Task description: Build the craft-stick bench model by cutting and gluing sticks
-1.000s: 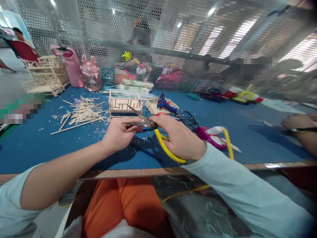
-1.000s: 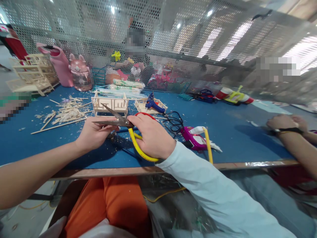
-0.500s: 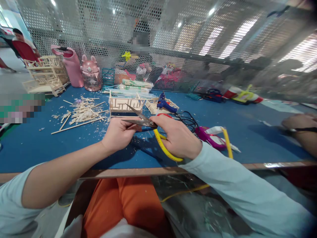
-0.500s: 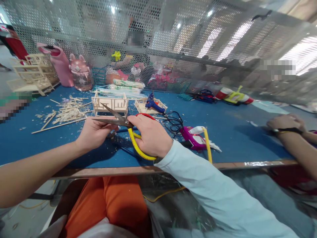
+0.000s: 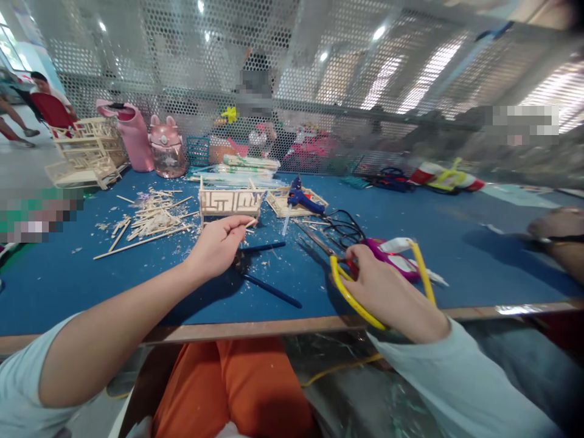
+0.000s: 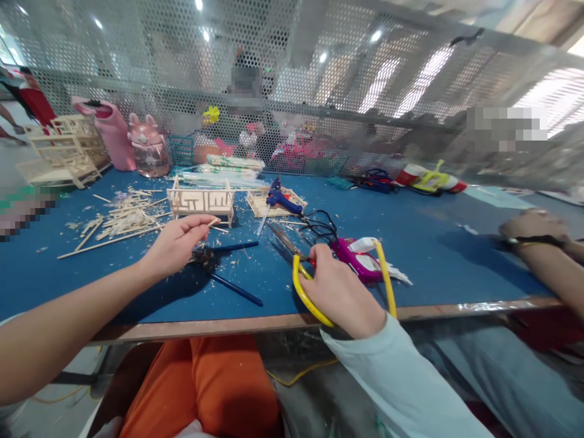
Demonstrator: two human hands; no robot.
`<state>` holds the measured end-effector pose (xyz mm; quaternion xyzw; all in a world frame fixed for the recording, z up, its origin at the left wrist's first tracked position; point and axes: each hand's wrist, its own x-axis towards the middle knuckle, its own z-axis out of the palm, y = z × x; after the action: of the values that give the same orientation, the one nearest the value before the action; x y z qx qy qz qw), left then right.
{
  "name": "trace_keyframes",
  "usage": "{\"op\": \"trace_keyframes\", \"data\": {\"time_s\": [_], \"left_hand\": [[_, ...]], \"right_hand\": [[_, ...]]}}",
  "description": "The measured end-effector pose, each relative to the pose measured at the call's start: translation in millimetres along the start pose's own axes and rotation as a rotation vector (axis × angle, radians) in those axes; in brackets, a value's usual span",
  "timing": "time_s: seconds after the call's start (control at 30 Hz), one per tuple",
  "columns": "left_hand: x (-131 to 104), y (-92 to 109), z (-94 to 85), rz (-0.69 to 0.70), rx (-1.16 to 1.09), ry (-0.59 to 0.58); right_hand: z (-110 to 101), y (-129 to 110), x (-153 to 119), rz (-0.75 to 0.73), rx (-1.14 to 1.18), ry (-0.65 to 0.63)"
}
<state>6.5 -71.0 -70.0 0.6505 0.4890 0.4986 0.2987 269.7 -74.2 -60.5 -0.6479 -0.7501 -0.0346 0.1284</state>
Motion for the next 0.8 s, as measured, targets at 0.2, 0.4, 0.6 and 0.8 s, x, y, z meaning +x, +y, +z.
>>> {"op": "trace_keyframes", "data": {"time_s": [0.2,0.4,0.6,0.8], "left_hand": [[-0.2,0.4,-2.0,-0.016,0.141,-0.112],[2.3,-3.7,-6.2,0.193,0.290,-0.207],[2.2,-5.2,-9.5,0.232,0.207,-0.212],[27.0,9.1,-35.1,0.294,0.392,0.294]], "right_hand": [[-5.4,-18.8,3.3,-0.095,-0.365,-0.157],[-17.9,-55.6,31.8,-0.679,-0.166,0.241],[-11.3,-80.6,75.7,-1.140,0.004,0.319],[4.4,-77.2,112.8,-0.976,0.242,0.499]]}}
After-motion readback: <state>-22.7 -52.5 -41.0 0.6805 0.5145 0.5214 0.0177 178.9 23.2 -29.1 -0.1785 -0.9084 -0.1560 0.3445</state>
